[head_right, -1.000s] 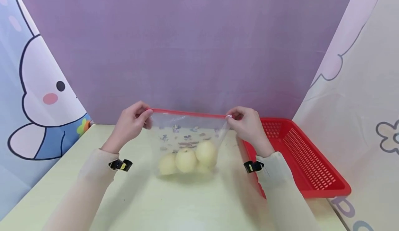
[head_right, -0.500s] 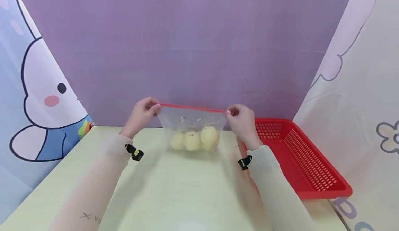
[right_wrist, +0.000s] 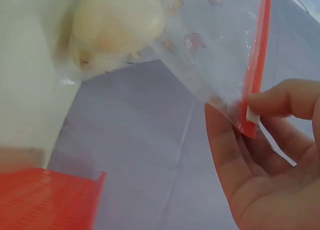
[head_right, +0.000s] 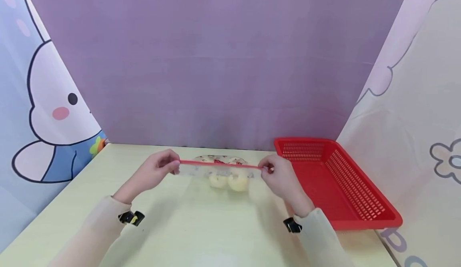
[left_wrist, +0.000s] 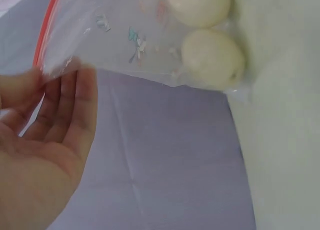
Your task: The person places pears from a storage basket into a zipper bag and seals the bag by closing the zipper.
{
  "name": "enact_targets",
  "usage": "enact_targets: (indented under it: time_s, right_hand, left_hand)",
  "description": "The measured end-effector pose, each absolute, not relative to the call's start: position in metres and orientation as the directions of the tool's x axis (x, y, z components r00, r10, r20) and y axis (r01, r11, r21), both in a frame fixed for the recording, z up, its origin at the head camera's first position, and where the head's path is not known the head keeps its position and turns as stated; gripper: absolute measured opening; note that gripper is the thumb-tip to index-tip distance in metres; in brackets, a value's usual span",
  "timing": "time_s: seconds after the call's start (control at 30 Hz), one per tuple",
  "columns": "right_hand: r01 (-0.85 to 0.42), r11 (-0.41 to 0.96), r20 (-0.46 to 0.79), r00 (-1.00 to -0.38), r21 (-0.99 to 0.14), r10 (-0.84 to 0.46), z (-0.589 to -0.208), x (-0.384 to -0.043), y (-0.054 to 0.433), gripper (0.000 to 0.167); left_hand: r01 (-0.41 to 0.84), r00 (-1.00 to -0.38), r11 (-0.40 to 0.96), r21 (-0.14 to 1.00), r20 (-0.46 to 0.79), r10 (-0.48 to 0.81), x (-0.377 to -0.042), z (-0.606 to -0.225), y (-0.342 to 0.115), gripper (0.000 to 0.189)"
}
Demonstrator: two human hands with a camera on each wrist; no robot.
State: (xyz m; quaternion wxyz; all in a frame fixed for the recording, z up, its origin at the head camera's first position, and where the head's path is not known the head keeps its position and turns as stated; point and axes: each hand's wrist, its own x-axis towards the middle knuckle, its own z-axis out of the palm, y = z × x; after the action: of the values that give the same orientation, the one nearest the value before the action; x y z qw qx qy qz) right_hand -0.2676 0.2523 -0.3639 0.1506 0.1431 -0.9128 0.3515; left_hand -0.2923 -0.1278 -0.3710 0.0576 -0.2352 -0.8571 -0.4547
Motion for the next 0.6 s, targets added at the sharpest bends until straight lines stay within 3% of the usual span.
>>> enact_targets:
  time_s: [0.2,0.4,0.6]
  right_hand:
    - [-0.434,0.683,0.345,-0.898,-0.587,-0.274,-0.387,-0.249,0.256,0.018]
    - [-0.537,0.632,0.299,-0.841,-0.559,-0.45,-0.41,-0.239,0.257,0.02]
    - [-0.57,0.616,0.173,-0.794,-0.544,-0.583,-0.432,-0.229,0.248,0.026]
  left_hand:
    - [0.488,-0.85,0.488,0.724,0.267,0.455,-0.271,-0.391,-0.13,0.004]
    - [0.517,-0.802,0.517,0.682,0.175,0.571,-0.259,-0.413,-0.127,0.007]
    - [0.506,-0.76,0.544,0.67,0.048,0.648,-0.25,-0.43,-0.124,0.007]
